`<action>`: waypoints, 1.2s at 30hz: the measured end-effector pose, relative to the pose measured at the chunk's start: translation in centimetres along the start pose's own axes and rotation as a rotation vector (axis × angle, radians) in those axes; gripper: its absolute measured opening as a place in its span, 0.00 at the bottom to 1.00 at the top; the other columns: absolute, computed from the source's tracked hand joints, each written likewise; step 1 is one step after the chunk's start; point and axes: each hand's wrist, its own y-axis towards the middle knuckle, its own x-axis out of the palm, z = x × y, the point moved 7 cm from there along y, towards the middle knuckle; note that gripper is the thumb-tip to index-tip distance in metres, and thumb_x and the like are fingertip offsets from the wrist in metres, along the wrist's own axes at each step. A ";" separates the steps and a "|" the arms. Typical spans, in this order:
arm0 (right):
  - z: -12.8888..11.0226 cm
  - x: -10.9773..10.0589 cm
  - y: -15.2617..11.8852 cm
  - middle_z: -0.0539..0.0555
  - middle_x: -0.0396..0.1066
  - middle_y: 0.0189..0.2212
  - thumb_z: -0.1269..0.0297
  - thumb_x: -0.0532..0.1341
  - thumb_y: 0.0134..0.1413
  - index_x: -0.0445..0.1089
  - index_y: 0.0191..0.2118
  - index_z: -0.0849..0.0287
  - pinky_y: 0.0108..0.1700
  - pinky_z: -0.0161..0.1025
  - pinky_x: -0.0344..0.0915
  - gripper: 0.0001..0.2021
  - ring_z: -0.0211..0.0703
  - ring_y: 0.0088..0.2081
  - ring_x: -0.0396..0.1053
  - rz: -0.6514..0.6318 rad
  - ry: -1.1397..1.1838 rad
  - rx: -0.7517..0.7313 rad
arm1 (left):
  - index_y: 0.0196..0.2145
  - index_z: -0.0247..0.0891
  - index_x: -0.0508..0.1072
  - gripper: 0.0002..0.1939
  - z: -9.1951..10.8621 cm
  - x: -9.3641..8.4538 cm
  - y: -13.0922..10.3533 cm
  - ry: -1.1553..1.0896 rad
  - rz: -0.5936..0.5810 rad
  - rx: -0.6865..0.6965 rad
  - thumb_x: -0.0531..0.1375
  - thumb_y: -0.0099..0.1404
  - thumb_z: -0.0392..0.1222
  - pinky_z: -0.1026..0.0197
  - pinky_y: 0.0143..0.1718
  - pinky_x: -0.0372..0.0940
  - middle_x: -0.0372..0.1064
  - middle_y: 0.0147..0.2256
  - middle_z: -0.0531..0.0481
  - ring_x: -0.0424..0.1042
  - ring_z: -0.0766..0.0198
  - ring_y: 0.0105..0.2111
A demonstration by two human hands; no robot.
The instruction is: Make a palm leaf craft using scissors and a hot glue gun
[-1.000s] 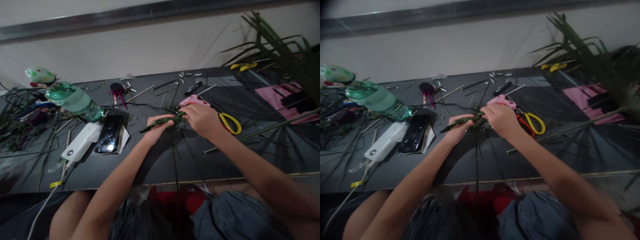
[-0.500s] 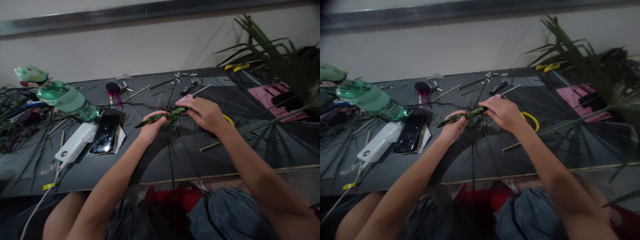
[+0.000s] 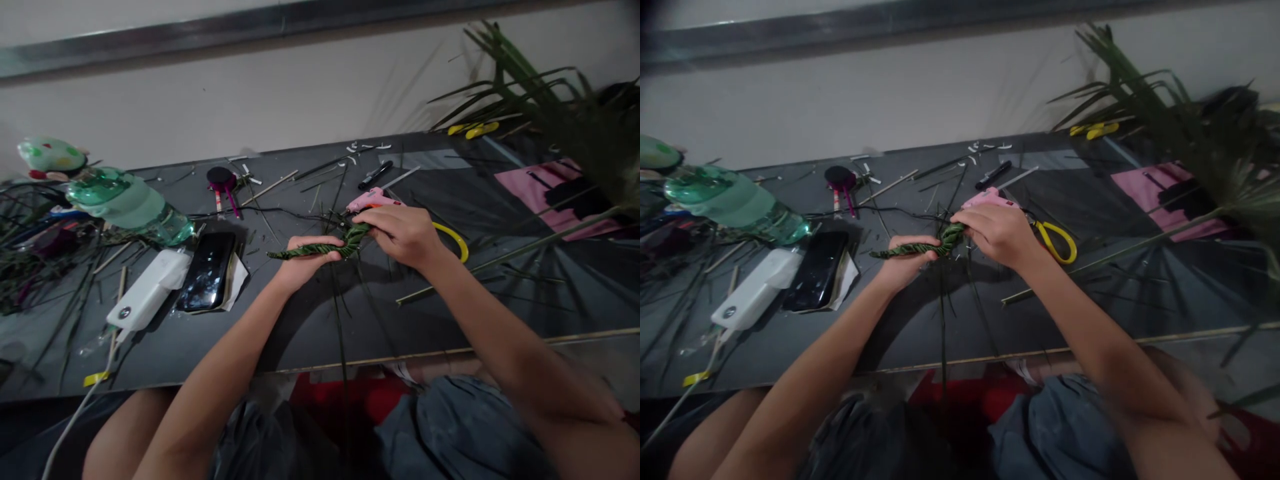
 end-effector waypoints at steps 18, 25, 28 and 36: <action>-1.0 -1.2 -0.8 0.57 0.71 0.54 0.58 0.60 0.60 0.60 0.64 0.52 0.38 0.37 0.73 0.27 0.45 0.48 0.73 0.150 0.410 0.372 | 0.29 0.42 0.78 0.18 0.3 1.1 0.1 -0.565 0.019 -0.114 0.77 0.42 0.49 0.68 0.34 0.73 0.76 0.29 0.55 0.76 0.68 0.29; -3.5 -5.2 0.8 0.51 0.78 0.41 0.58 0.63 0.59 0.75 0.48 0.51 0.41 0.36 0.70 0.12 0.39 0.36 0.75 -0.042 0.224 0.132 | 0.23 0.37 0.77 0.20 2.3 1.4 -0.4 -0.488 -0.109 -0.125 0.78 0.37 0.50 0.66 0.32 0.71 0.74 0.24 0.53 0.74 0.68 0.26; -4.7 -6.3 0.6 0.51 0.74 0.50 0.57 0.62 0.59 0.70 0.56 0.49 0.48 0.40 0.70 0.20 0.45 0.49 0.73 -0.179 0.171 0.066 | 0.24 0.37 0.78 0.18 3.1 1.4 -0.6 -0.464 -0.146 -0.091 0.77 0.40 0.50 0.66 0.32 0.70 0.76 0.25 0.51 0.74 0.68 0.27; -5.5 -4.6 1.5 0.53 0.77 0.43 0.53 0.59 0.62 0.74 0.50 0.55 0.45 0.37 0.64 0.16 0.44 0.46 0.73 -0.291 0.101 -0.013 | 0.28 0.38 0.80 0.20 4.4 2.0 -1.4 -0.485 0.024 -0.055 0.78 0.37 0.47 0.69 0.30 0.71 0.76 0.24 0.52 0.75 0.69 0.24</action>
